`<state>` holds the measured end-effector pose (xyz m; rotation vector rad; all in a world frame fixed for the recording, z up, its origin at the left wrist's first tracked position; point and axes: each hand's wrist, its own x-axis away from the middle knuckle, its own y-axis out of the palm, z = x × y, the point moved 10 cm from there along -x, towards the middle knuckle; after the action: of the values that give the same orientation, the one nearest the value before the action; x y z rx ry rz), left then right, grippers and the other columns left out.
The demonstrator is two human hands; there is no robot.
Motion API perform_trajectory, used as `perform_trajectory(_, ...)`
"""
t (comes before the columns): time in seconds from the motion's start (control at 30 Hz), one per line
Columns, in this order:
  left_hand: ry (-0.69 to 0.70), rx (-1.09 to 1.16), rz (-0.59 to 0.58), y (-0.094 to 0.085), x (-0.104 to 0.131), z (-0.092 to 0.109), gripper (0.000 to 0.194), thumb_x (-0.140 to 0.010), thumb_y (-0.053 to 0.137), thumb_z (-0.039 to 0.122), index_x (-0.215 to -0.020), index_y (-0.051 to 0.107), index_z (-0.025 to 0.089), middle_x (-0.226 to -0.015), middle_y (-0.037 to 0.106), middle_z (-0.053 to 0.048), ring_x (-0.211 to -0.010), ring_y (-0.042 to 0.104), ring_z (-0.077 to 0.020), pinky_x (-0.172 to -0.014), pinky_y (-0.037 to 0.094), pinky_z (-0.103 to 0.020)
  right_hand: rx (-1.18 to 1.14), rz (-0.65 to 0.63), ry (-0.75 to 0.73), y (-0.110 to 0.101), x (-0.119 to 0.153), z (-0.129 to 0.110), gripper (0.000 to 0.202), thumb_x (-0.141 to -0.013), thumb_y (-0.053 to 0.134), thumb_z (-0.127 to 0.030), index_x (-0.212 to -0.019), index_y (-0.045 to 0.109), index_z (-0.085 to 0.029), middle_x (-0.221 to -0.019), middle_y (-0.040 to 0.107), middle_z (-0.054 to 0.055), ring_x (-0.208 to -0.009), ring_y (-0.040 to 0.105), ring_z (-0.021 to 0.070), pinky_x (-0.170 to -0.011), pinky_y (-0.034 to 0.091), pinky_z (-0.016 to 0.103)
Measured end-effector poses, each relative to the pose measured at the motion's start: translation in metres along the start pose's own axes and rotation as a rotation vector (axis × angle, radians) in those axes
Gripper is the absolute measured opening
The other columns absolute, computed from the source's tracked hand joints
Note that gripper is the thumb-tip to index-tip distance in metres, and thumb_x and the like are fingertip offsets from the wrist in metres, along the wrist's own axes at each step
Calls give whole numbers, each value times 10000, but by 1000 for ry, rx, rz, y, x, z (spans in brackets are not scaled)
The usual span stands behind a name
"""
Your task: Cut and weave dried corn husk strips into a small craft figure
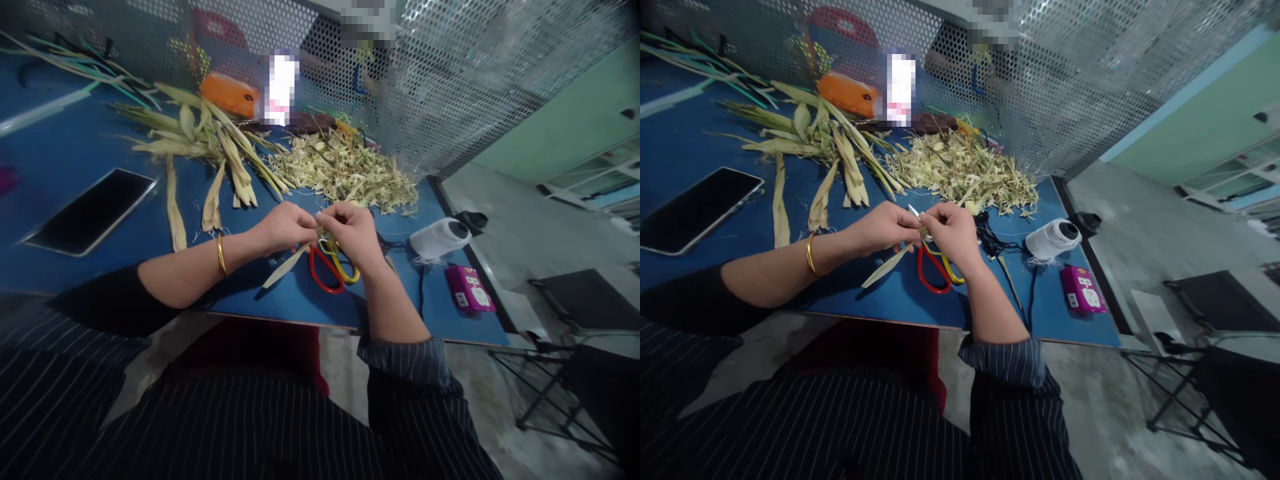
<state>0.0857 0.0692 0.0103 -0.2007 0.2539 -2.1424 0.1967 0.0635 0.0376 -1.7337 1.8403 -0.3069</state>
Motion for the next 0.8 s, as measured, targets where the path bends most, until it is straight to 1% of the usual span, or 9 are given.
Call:
perform_trajectory(0.07, 19, -7, -45, 4, 0, 1, 131, -693, 619, 161, -625, 729, 142, -543, 632, -31, -482, 540, -109, -429, 431, -192, -181, -22, 67, 3, -2, 9, 239, -782, 671, -373, -646, 621, -183, -558, 509, -38, -531, 403, 90, -521, 299, 251)
perform_trajectory(0.17, 51, -6, -164, 16, 1, 2, 152, -714, 618, 166, -613, 728, 145, -558, 642, -35, -479, 543, -103, -429, 430, -182, -347, 38, 99, 2, -4, 13, 281, -785, 675, -434, -661, 597, -193, -503, 440, -64, -461, 351, 70, -473, 262, 241)
perform_trajectory(0.2, 49, 0, -211, 21, 2, 1, 153, -716, 619, 164, -611, 729, 146, -556, 641, -34, -476, 543, -101, -429, 430, -179, -383, 60, 103, 1, -5, 14, 300, -793, 668, -461, -670, 589, -200, -493, 434, -67, -445, 359, 69, -465, 268, 239)
perform_trajectory(0.27, 27, 14, -298, 31, 4, -2, 145, -714, 627, 161, -613, 732, 145, -550, 639, -33, -475, 549, -104, -432, 432, -179, -445, 119, 103, -3, -6, 15, 328, -814, 640, -511, -697, 576, -211, -507, 466, -61, -443, 424, 74, -474, 320, 235)
perform_trajectory(0.33, 11, 27, -341, 35, 5, -2, 130, -710, 642, 166, -629, 741, 142, -548, 640, -34, -474, 549, -106, -439, 432, -183, -497, 203, 78, -11, -6, 16, 344, -835, 607, -543, -731, 564, -219, -569, 528, -45, -487, 508, 84, -515, 384, 237)
perform_trajectory(0.43, 27, 40, -332, 30, 5, 2, 106, -710, 672, 178, -686, 768, 139, -551, 643, -35, -475, 533, -98, -450, 409, -178, -538, 325, 5, -26, -5, 14, 343, -863, 564, -559, -772, 536, -230, -683, 582, -27, -571, 590, 94, -581, 444, 246)
perform_trajectory(0.5, 48, 48, -324, 25, 6, 6, 104, -717, 687, 193, -667, 763, 143, -534, 629, -30, -470, 514, -88, -458, 385, -173, -522, 348, -45, -29, -3, 9, 326, -884, 537, -548, -796, 527, -235, -746, 596, -18, -632, 626, 100, -633, 472, 256)
perform_trajectory(0.63, 65, 77, -349, 25, 9, 12, 248, -727, 714, 246, -506, 671, 144, -493, 588, -29, -463, 483, -79, -464, 354, -182, -468, 283, -106, -22, -1, -4, 293, -901, 521, -527, -831, 531, -242, -863, 609, 3, -749, 667, 116, -717, 504, 272)
perform_trajectory(0.8, -13, 100, -287, 27, 10, 6, 205, -740, 708, 258, -569, 714, 144, -537, 625, -43, -487, 523, -94, -470, 397, -192, -421, 175, -190, -10, 5, -22, 254, -922, 501, -498, -869, 557, -256, -968, 614, 18, -864, 679, 155, -793, 523, 315)
